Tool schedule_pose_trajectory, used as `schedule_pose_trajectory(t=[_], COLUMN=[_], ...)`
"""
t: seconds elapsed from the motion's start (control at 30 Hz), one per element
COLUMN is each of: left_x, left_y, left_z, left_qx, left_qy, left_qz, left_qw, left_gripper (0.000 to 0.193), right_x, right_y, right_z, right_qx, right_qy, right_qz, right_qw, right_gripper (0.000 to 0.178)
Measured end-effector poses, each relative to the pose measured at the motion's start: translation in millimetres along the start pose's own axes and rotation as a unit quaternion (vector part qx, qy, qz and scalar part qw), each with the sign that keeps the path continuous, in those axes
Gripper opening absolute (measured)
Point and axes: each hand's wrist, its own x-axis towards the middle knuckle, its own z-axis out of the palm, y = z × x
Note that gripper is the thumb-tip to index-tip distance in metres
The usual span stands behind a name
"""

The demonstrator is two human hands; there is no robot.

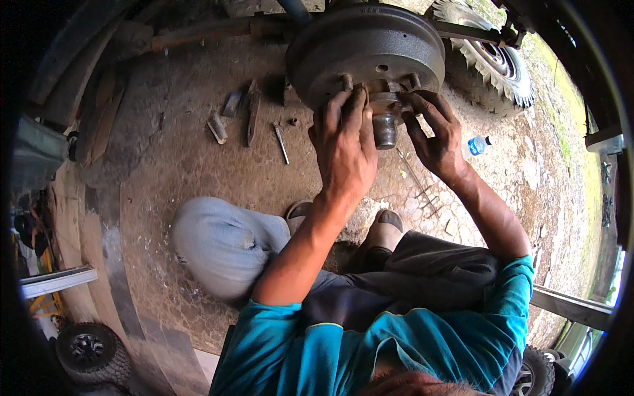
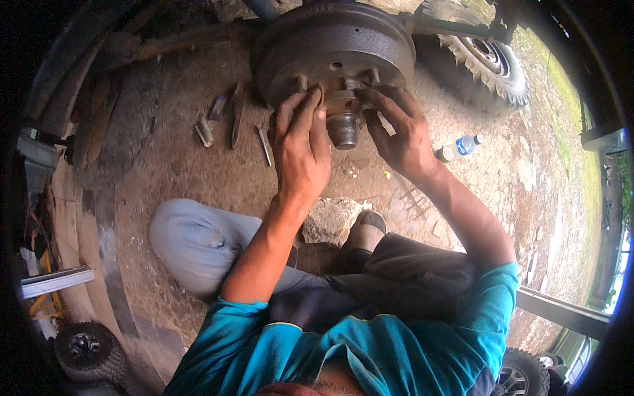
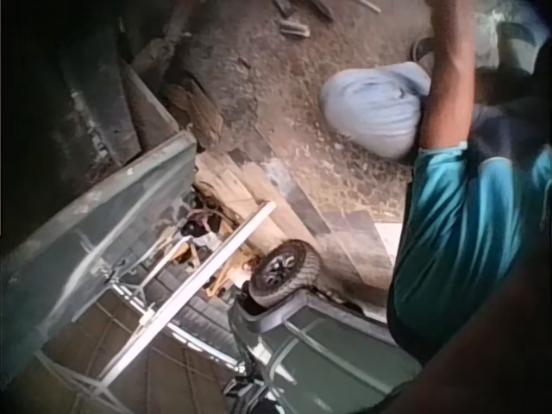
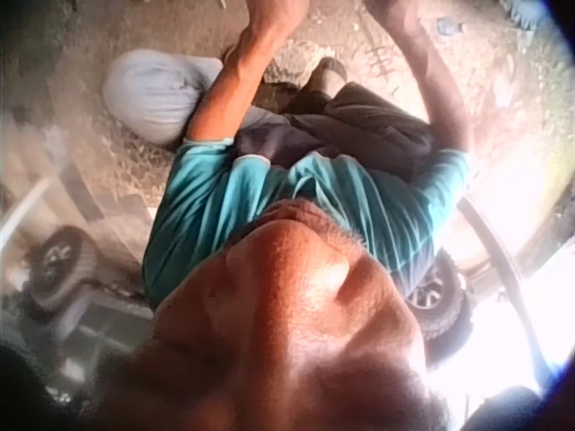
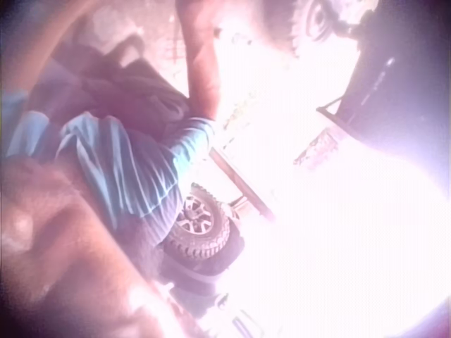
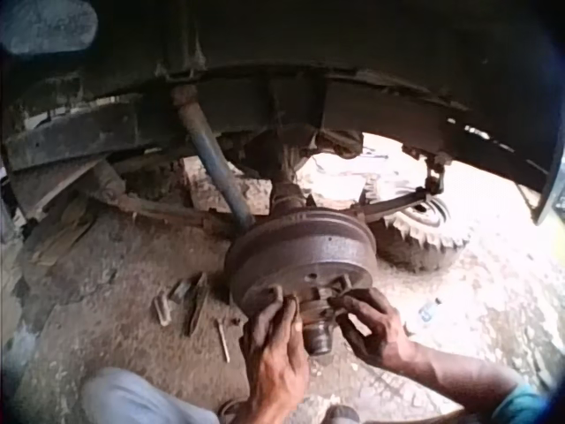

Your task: The person sits on the ground and works on a vehicle wheel hub, using their hands to manipulate and remove a metal retaining clip. They then use a metal tool to pry and adjust components within the hub assembly.

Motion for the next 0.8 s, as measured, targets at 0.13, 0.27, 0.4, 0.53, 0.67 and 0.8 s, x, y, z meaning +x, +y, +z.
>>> schedule_pose_trajectory(t=[0.13,0.27,0.4,0.53,0.67,0.8], left_x=[9.4,1.8,10.9,0.6,10.3,0.3], left_y=[-2.1,3.5,1.8,-0.1,1.5,-2.1], left_z=[3.7,1.1,3.1,1.9,0.3,0.6], left_qx=[0.003,0.038,0.006,0.003,0.008,-0.006], left_qy=[-0.013,0.003,-0.024,0.011,-0.023,0.010], left_qz=[-0.029,0.014,-0.041,0.009,-0.045,0.003], left_qw=[1.000,0.999,0.999,1.000,0.999,1.000], left_gripper=[0.033,0.032,0.034,0.033,0.033,0.031], right_x=[0.3,0.8,2.2,-0.9,1.2,0.3], right_y=[0.7,3.1,2.0,3.5,0.6,0.6], right_z=[0.5,1.2,1.5,1.9,0.6,1.4], right_qx=[0.014,0.003,0.012,-0.004,0.004,-0.010], right_qy=[0.005,0.007,0.011,0.002,0.008,0.004], right_qz=[0.005,-0.014,-0.008,-0.009,-0.007,-0.020], right_qw=[1.000,1.000,1.000,1.000,1.000,1.000], right_gripper=[0.041,0.042,0.042,0.041,0.042,0.038])
